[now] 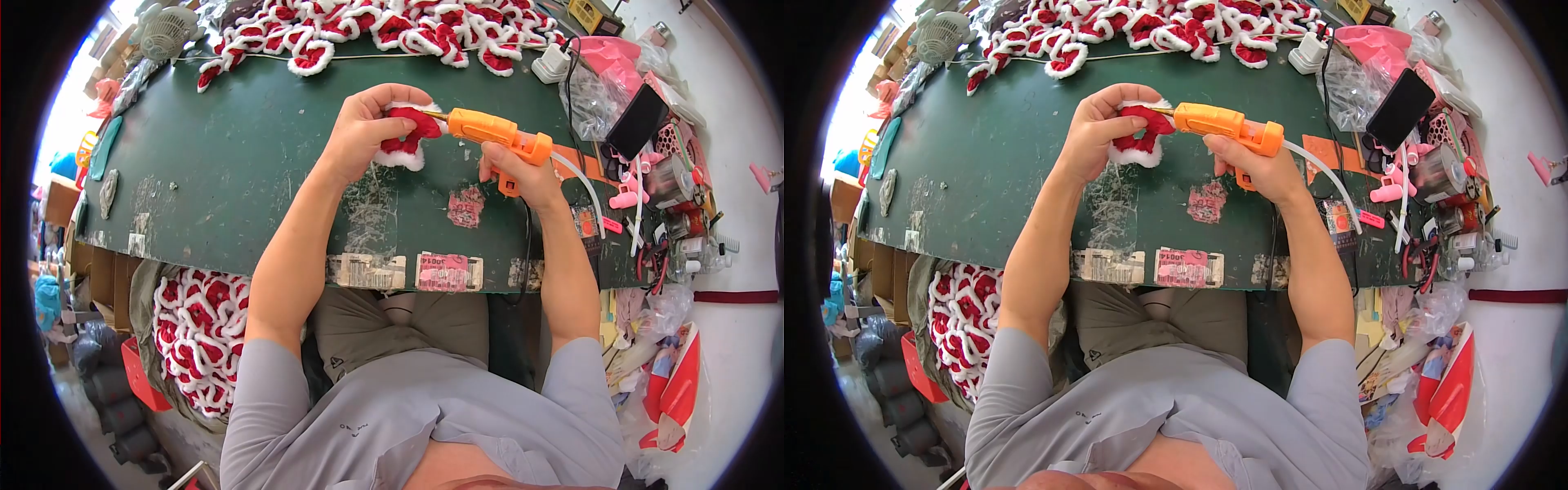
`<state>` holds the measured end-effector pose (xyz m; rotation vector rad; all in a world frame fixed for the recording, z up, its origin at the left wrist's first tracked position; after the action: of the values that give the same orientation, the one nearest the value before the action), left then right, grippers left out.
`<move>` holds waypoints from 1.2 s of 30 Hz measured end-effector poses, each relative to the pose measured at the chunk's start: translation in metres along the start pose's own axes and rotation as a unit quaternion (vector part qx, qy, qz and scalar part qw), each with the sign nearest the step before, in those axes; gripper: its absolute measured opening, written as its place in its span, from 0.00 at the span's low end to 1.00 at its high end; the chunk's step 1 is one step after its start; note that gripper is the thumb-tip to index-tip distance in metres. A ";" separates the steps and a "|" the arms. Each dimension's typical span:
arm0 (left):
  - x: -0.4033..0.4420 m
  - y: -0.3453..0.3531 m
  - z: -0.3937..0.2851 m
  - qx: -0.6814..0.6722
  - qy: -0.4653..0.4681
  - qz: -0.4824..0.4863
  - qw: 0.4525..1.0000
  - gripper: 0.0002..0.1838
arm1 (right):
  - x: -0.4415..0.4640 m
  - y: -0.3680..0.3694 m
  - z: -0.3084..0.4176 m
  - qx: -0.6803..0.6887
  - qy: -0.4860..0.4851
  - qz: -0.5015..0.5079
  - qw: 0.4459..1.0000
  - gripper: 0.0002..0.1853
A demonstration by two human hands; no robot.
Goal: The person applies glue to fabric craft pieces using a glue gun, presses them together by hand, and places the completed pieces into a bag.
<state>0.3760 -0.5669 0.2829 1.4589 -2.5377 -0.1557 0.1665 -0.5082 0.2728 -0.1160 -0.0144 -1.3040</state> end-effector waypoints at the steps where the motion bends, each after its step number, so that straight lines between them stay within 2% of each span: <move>1: 0.000 0.000 0.000 0.000 -0.001 -0.001 1.000 0.19 | 0.000 0.000 0.000 -0.002 0.002 0.000 1.000 0.16; 13: -0.001 0.004 -0.002 -0.019 0.018 -0.004 1.000 0.18 | 0.001 0.001 0.000 0.012 -0.044 0.033 0.998 0.20; 36: -0.002 0.006 0.002 -0.012 0.015 0.010 1.000 0.17 | 0.002 0.003 -0.003 -0.016 -0.024 0.034 0.999 0.19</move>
<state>0.3716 -0.5625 0.2820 1.4158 -2.5182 -0.1594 0.1700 -0.5094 0.2698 -0.1741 -0.0301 -1.2336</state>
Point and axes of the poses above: each hand's wrist, its own x-axis towards the middle knuckle, its own y-axis out of the palm, z = x × y, the point moved 7 cm from there along x, towards the middle knuckle, and after that the axes turned 2 degrees about z, right-handed, at the moved point
